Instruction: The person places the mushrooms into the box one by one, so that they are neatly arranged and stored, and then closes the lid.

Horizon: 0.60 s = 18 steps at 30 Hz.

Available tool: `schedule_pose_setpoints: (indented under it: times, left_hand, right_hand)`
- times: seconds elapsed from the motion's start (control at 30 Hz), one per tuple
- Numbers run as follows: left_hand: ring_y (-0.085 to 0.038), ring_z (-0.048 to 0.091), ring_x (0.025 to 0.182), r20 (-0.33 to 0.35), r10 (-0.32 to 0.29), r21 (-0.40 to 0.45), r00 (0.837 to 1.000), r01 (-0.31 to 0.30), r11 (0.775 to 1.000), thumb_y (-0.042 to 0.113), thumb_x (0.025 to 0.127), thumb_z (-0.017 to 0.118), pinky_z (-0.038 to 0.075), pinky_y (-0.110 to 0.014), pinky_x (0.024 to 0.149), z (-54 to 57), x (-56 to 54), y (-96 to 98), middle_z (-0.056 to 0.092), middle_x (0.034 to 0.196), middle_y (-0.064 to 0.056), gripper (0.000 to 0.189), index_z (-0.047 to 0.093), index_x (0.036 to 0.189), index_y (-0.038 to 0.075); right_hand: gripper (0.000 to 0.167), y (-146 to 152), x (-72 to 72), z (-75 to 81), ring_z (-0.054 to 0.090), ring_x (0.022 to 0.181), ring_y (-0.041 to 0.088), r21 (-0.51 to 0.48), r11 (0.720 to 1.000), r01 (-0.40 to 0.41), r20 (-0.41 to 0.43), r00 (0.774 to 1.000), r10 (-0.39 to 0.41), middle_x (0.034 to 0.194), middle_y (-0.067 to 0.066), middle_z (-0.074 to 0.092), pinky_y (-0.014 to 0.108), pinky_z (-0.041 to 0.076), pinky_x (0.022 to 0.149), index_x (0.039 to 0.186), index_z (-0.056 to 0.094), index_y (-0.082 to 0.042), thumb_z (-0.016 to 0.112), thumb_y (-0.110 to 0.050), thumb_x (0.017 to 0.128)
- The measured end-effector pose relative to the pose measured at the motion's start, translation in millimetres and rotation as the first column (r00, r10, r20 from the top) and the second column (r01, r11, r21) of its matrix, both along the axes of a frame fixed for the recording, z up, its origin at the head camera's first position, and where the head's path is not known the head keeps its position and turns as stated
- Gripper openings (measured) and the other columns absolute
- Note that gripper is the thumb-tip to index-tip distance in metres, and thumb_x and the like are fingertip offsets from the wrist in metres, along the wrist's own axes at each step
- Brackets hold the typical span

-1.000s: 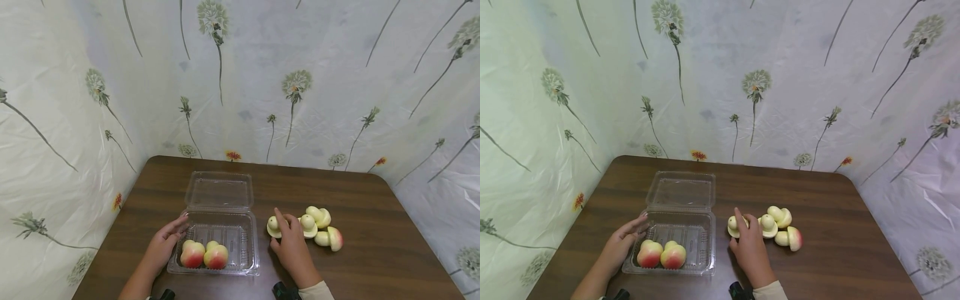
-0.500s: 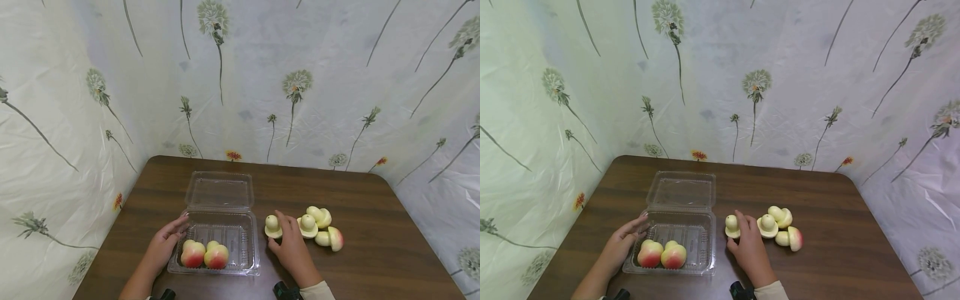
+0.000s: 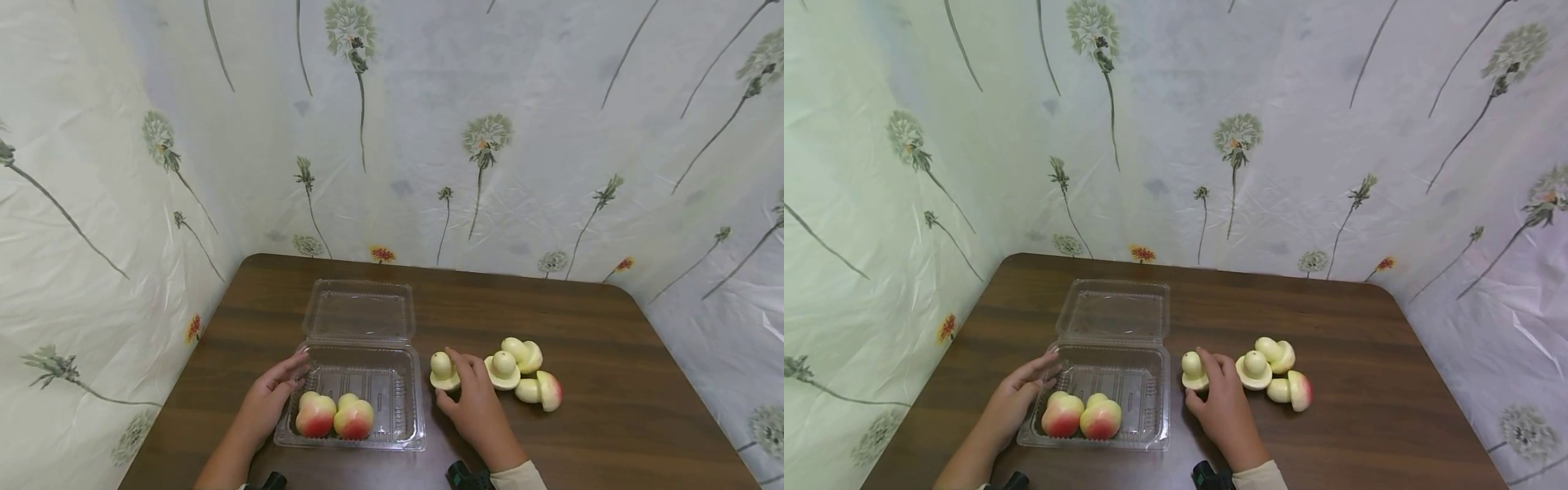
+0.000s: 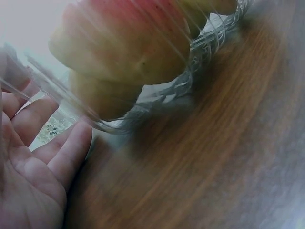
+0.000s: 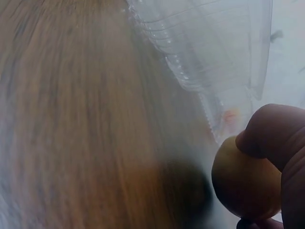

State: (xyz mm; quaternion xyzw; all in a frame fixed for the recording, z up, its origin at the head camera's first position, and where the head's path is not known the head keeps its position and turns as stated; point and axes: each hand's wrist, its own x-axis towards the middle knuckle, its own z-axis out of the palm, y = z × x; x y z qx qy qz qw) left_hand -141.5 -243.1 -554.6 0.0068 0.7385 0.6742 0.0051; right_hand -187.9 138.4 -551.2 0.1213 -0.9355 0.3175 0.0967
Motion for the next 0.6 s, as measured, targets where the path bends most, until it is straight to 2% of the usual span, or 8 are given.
schedule_pose_setpoints:
  times: [0.27,0.4,0.6]
  left_hand:
    - [-0.036,0.051,0.143,0.0,-0.01,0.009,1.0,0.01,1.0,-0.005,0.103,0.041,0.051,-0.021,0.106,1.0,0.7,0.6,0.042,0.165,-0.01,0.048,0.055,0.149,0.0]
    - [-0.037,0.052,0.142,-0.001,-0.015,0.02,1.0,0.015,1.0,-0.005,0.103,0.041,0.05,-0.022,0.107,0.8,-1.7,2.7,0.043,0.165,-0.01,0.048,0.054,0.149,0.0]
    - [-0.036,0.053,0.141,-0.006,0.003,0.022,1.0,-0.003,1.0,-0.007,0.102,0.042,0.052,-0.022,0.106,-1.0,-1.4,1.3,0.044,0.164,-0.011,0.048,0.055,0.148,-0.002]
  right_hand:
    - [0.08,0.9,2.9,2.7,0.06,0.121,0.038,-0.025,1.0,0.009,0.039,0.999,-0.008,0.132,0.02,0.055,0.056,0.055,0.099,0.153,0.053,-0.016,0.086,-0.017,0.08]
    - [0.08,1.6,2.8,6.7,0.059,0.123,0.037,-0.042,0.999,0.017,0.021,1.0,-0.016,0.134,0.02,0.055,0.057,0.053,0.101,0.152,0.051,-0.015,0.086,-0.017,0.08]
    - [0.071,-4.4,3.7,12.1,0.057,0.125,0.034,-0.058,0.998,-0.003,-0.033,0.999,0.001,0.134,0.018,0.057,0.055,0.052,0.104,0.143,0.054,-0.013,0.086,-0.018,0.08]
